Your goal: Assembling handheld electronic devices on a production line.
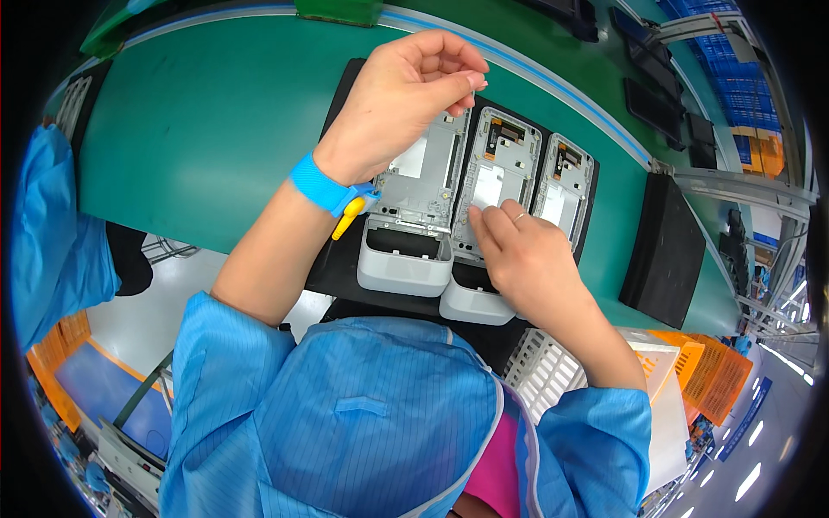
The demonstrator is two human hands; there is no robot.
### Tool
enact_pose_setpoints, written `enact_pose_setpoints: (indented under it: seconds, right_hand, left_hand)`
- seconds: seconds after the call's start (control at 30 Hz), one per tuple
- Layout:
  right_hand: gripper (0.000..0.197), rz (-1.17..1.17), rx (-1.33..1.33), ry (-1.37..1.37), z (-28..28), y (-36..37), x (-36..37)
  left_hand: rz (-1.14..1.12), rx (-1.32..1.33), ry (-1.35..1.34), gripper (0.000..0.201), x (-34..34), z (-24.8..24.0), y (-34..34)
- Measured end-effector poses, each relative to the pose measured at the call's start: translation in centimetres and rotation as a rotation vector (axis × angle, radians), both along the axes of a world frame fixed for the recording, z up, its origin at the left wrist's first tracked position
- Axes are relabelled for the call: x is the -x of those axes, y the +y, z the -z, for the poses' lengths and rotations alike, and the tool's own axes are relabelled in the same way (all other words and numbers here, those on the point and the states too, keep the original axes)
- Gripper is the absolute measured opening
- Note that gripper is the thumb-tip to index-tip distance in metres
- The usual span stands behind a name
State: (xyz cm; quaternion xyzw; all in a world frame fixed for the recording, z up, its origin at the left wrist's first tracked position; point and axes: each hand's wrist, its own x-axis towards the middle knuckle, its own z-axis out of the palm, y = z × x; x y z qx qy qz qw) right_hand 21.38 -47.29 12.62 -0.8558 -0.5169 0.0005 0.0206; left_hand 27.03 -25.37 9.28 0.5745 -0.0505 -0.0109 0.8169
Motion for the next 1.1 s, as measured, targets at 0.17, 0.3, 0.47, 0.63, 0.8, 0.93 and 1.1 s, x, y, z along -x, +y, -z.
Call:
enact_pose_setpoints:
  seconds: [0.17, 0.3, 0.47, 0.63, 0.8, 0.93, 1.1]
  right_hand:
    - [0.026, 0.112, -0.209, 0.193, -0.9, -0.8, -2.1]
    - [0.015, 0.686, -0.791, 0.635, -0.8, -0.8, -5.0]
    - [0.017, 0.810, -0.917, 0.881, -0.9, 0.8, -5.6]
    - [0.016, 0.718, -0.771, 0.628, -0.7, 1.1, -5.8]
    - [0.009, 0.548, -0.719, 0.289, -1.1, 2.9, -5.3]
    - [0.006, 0.420, -0.677, 0.020, -0.2, 3.7, -5.8]
    - [0.007, 0.382, -0.709, 0.206, -0.1, 4.8, -5.6]
  left_hand:
    - [0.067, -0.017, 0.010, 0.015, 0.3, 0.5, -0.2]
    - [0.173, -0.045, 0.063, 0.014, 0.5, 0.8, -1.0]
    - [0.236, -0.034, 0.069, 0.012, 0.6, 0.8, -1.6]
    - [0.182, -0.057, 0.011, 0.013, 0.6, 0.8, -1.7]
    - [0.153, -0.051, 0.054, 0.013, 0.5, 0.6, -1.1]
    - [0.121, -0.031, 0.083, 0.010, 0.4, 0.4, -0.4]
    - [0.078, 0.124, 0.144, 0.009, -0.2, -0.7, 2.2]
